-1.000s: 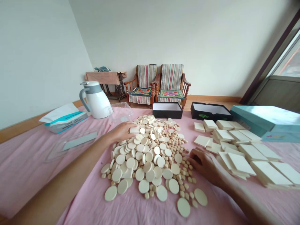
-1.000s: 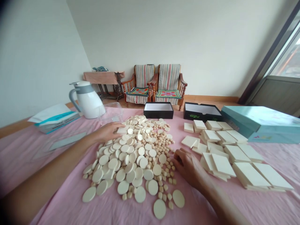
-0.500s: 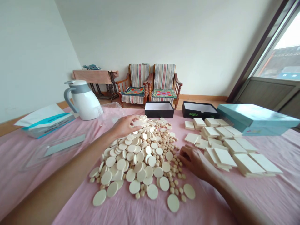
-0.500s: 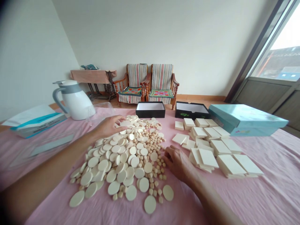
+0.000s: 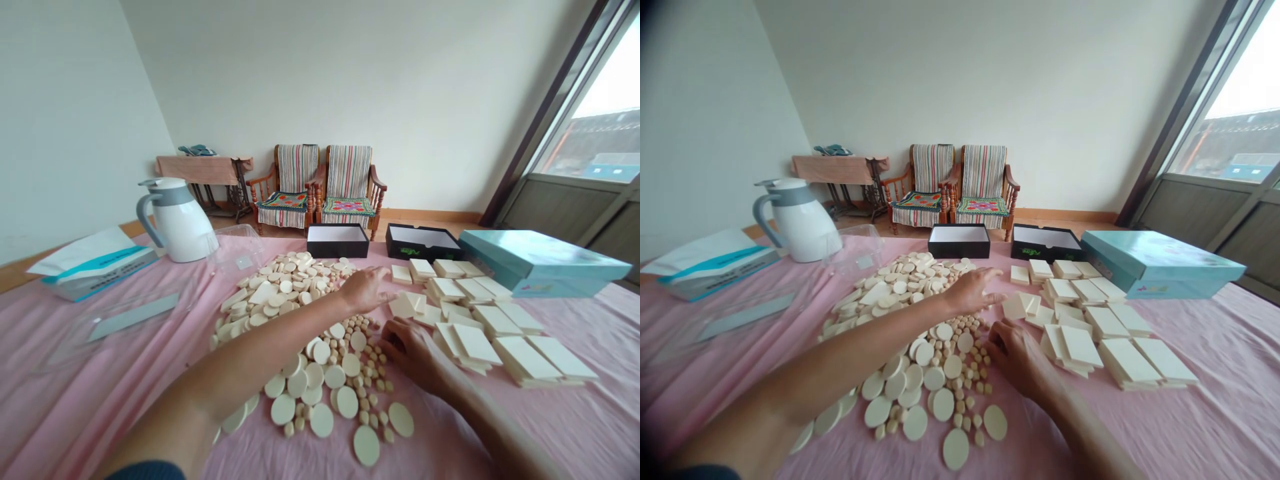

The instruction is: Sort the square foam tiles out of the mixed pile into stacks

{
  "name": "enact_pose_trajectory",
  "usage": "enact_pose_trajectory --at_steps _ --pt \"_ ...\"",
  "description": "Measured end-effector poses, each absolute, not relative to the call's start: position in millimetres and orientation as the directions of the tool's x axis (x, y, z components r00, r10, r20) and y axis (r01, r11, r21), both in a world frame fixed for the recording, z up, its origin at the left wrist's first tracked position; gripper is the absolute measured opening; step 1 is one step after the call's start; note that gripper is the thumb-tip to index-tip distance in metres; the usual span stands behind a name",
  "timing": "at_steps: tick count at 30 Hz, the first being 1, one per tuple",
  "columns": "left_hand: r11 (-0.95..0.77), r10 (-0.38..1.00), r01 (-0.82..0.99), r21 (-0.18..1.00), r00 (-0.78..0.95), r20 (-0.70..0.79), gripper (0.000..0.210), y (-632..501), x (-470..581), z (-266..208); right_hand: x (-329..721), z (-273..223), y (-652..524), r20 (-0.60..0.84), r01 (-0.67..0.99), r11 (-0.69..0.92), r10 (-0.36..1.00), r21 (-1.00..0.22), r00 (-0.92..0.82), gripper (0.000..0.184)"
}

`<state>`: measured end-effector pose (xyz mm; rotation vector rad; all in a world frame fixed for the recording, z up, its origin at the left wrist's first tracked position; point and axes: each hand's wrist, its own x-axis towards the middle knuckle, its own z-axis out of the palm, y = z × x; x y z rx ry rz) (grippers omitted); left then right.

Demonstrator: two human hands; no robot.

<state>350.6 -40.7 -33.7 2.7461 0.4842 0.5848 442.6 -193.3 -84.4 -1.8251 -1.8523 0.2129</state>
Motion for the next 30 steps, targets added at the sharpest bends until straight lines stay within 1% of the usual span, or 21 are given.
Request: enact_pose_trajectory --at_steps 2,7,10,13,16,19,22,26,28,30 --pt "-0.892 0.415 0.301 0.337 0.84 0.349 0.043 -32 338 -30 442 -85 -194 0.243 0.884 0.065 0.968 -0.462 0.055 0.016" --pt "-0.796 0.602 0.528 0.297 0.743 0.292 0.025 23 282 -21 440 -84 -195 0.194 0.888 0.029 0.979 -0.458 0.068 0.015" --pt "-0.696 0.718 0.669 0.262 0.654 0.238 0.024 63 252 -22 439 -85 -194 0.189 0.893 0.023 0.979 -0.45 0.07 0.015" --pt "-0.62 0.785 0.754 0.218 0.59 0.192 0.025 94 240 -28 440 -87 -192 0.196 0.896 0.027 0.978 -0.443 0.067 0.015" --pt "-0.593 0.805 0.783 0.187 0.577 0.139 0.023 112 247 -35 441 -90 -192 0.218 0.898 0.034 0.974 -0.438 0.069 0.018" --pt "-0.573 0.82 0.803 0.164 0.563 0.103 0.031 121 261 -41 440 -91 -192 0.222 0.893 0.037 0.972 -0.45 0.072 0.018" --pt "-0.571 0.821 0.806 0.157 0.561 0.103 0.035 124 270 -43 439 -89 -193 0.206 0.883 0.022 0.975 -0.469 0.085 0.018" --pt "-0.624 0.781 0.759 0.184 0.61 0.13 0.025 119 266 -41 438 -87 -193 0.188 0.881 0.006 0.978 -0.472 0.095 0.018" --pt "-0.672 0.739 0.71 0.21 0.66 0.133 0.018 114 259 -38 439 -88 -193 0.185 0.882 0.013 0.979 -0.472 0.084 0.019" --pt "-0.715 0.693 0.656 0.243 0.711 0.118 0.017 110 254 -34 440 -90 -192 0.18 0.878 0.018 0.981 -0.478 0.078 0.02"
